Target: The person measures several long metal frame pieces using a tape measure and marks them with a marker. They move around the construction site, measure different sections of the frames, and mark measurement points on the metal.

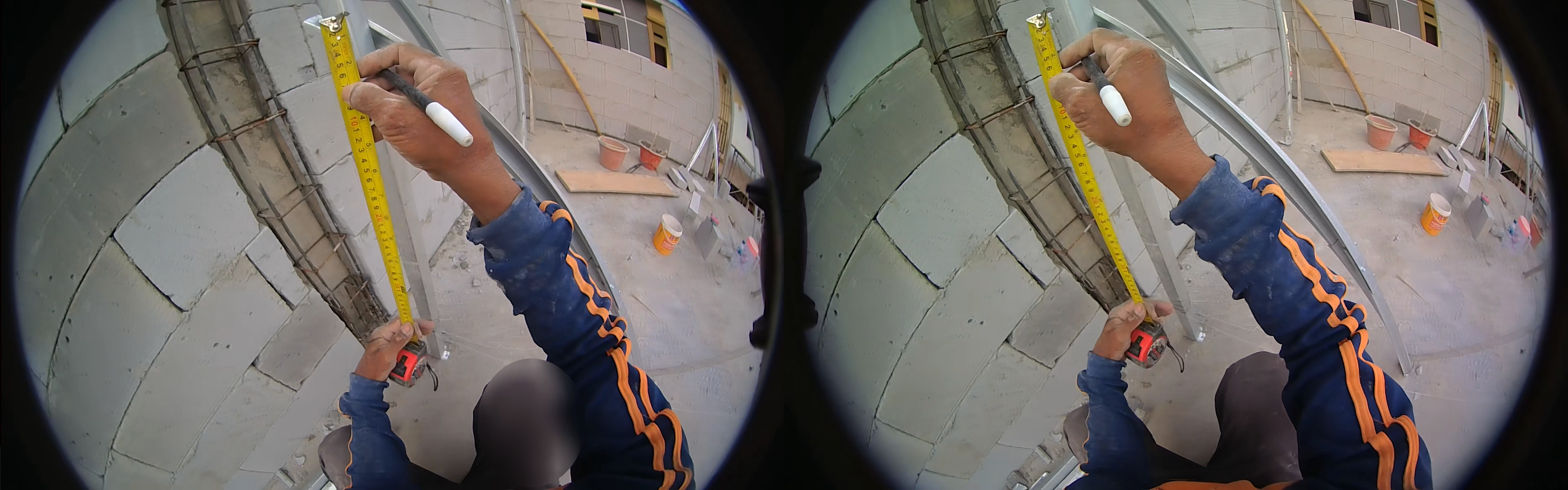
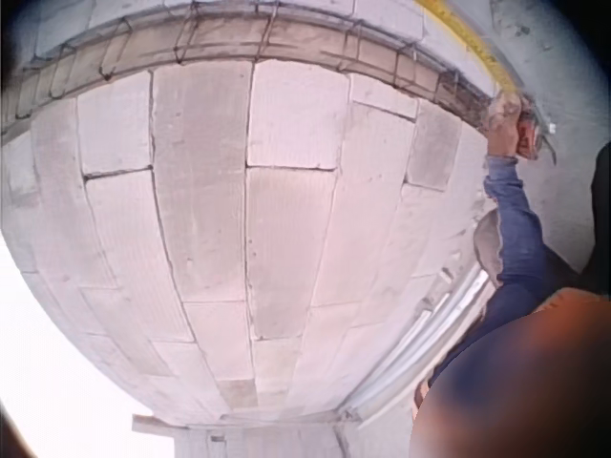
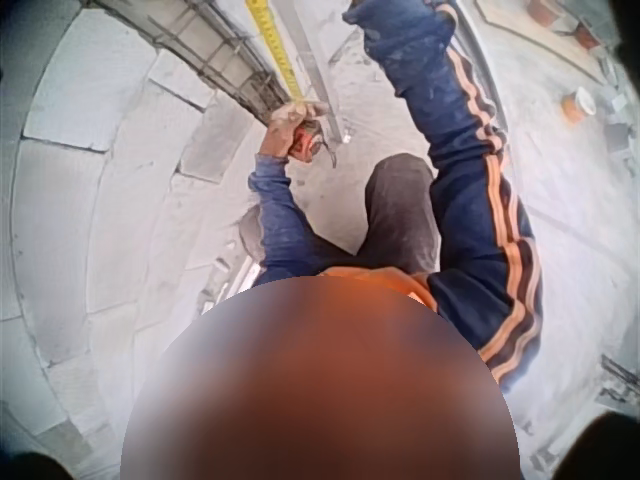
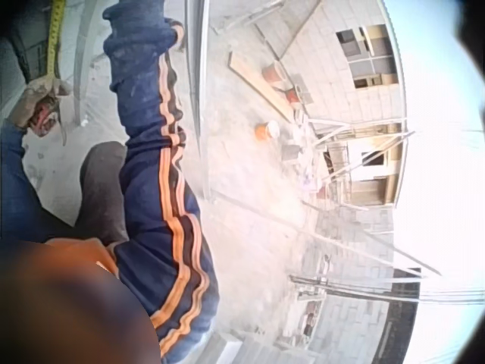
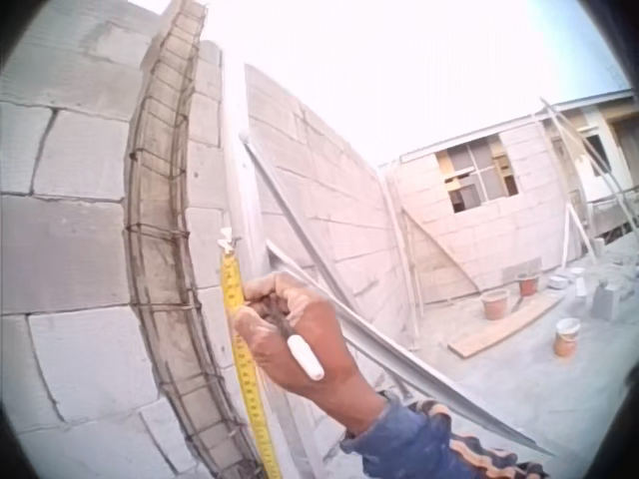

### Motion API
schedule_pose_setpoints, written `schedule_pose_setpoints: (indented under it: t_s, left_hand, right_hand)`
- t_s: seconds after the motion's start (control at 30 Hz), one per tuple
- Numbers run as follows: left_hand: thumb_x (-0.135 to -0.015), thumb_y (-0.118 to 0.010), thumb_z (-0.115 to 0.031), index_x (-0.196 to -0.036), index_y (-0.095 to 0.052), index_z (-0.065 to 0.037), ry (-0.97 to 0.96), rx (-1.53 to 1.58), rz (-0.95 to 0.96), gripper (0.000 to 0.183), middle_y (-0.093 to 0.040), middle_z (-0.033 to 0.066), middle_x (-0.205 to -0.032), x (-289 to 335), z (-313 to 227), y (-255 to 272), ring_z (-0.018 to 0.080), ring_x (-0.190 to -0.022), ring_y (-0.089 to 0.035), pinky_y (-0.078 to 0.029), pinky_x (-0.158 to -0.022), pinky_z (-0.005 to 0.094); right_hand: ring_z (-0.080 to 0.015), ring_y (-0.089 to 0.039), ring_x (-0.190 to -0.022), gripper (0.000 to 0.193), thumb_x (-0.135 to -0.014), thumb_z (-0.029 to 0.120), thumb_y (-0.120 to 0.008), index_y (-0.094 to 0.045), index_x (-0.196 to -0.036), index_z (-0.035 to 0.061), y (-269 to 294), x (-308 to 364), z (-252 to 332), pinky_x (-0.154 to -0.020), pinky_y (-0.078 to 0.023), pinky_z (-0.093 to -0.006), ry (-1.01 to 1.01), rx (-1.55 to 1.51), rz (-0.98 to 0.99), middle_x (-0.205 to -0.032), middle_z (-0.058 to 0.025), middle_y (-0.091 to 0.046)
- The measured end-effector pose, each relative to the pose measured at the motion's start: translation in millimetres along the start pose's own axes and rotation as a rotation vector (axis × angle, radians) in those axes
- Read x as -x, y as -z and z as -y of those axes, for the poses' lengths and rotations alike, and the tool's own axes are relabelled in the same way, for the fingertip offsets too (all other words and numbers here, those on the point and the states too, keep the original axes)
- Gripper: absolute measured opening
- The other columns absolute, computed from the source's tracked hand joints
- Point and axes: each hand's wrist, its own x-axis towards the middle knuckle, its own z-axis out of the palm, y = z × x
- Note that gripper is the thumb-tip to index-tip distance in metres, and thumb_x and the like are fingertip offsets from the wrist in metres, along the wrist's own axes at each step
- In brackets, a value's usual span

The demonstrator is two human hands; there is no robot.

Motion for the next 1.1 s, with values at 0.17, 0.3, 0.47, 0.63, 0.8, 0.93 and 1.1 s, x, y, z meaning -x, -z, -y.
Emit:
schedule_pose_setpoints:
  t_s: [0.17, 0.3, 0.47, 0.63, 0.8, 0.93, 1.1]
  left_hand:
    - [-0.104, -0.056, -0.045, -0.095, -0.059, -0.004, 0.163, 0.218, 0.006, 0.042, -0.064, 0.0107, -0.089, 52.8, -3.2, -6.6, 0.0251, -0.082, -0.066, -0.056, -0.074, 0.0385]
    - [-0.105, -0.052, -0.050, -0.092, -0.066, -0.001, 0.196, -0.193, -0.159, 0.052, -0.066, 0.0070, -0.085, 100.4, -52.4, 39.7, 0.0178, -0.082, -0.063, -0.051, -0.078, 0.0322]
    - [-0.106, -0.051, -0.049, -0.074, -0.063, -0.002, 0.086, -1.134, -0.428, 0.058, -0.055, 0.0028, -0.064, 149.4, -191.1, 126.3, 0.0144, -0.062, -0.050, -0.043, -0.060, 0.0309]
    - [-0.092, -0.063, -0.060, -0.070, -0.063, -0.003, 0.011, -2.008, -0.513, 0.061, -0.055, 0.0121, -0.065, 152.5, -374.8, 143.7, 0.0302, -0.060, -0.056, -0.042, -0.055, 0.0412]
    - [-0.072, -0.057, -0.074, -0.062, -0.058, -0.001, -0.113, -2.651, -0.325, 0.074, -0.046, 0.0081, -0.061, 74.9, -523.9, 115.6, 0.0262, -0.058, -0.050, -0.042, -0.057, 0.0427]
    - [-0.066, -0.055, -0.075, -0.058, -0.048, -0.001, -0.239, -2.873, -0.190, 0.075, -0.041, 0.0071, -0.062, -3.6, -584.4, 69.9, 0.0275, -0.060, -0.046, -0.043, -0.066, 0.0431]
    - [-0.064, -0.062, -0.071, -0.057, -0.054, -0.006, -0.399, -2.908, 0.020, 0.066, -0.043, 0.0029, -0.060, -70.3, -587.6, 9.1, 0.0220, -0.064, -0.045, -0.038, -0.080, 0.0360]
  right_hand:
    - [-0.0187, -0.074, -0.081, 0.031, -0.092, 0.012, -0.072, -0.063, -0.116, -0.0048, 8.6, 5.3, 8.8, -0.066, -0.064, -0.0285, -0.178, -0.152, 0.001, -0.093, -0.0133, -0.071]
    - [-0.0212, -0.074, -0.088, 0.036, -0.092, 0.009, -0.070, -0.058, -0.121, -0.0083, 26.5, 17.3, 9.4, -0.067, -0.065, -0.0261, -0.306, -0.492, -0.051, -0.096, -0.0152, -0.070]
    - [-0.0191, -0.074, -0.083, 0.026, -0.096, 0.016, -0.067, -0.062, -0.110, -0.0063, 25.9, 69.9, 14.3, -0.066, -0.064, -0.0242, -0.514, -0.728, -0.076, -0.096, -0.0167, -0.070]
    - [-0.0180, -0.073, -0.087, 0.029, -0.098, 0.022, -0.068, -0.063, -0.112, -0.0030, 13.9, 140.7, 4.6, -0.073, -0.065, -0.0280, -1.020, -1.041, -0.049, -0.097, -0.0131, -0.069]
    - [-0.0145, -0.070, -0.082, 0.037, -0.099, 0.028, -0.069, -0.064, -0.119, -0.0019, 24.4, 194.5, -23.3, -0.069, -0.062, -0.0285, -1.072, -0.761, 0.147, -0.094, -0.0077, -0.067]
    - [-0.0151, -0.067, -0.076, 0.038, -0.094, 0.024, -0.074, -0.065, -0.121, -0.0005, 13.3, 205.6, -34.5, -0.065, -0.056, -0.0306, -0.571, -0.317, -0.021, -0.094, -0.0067, -0.066]
    - [-0.0252, -0.066, -0.074, 0.039, -0.087, 0.020, -0.079, -0.066, -0.119, 0.0020, -1.5, 178.1, -36.0, -0.068, -0.055, -0.0332, -0.247, -0.059, -0.130, -0.098, -0.0135, -0.066]
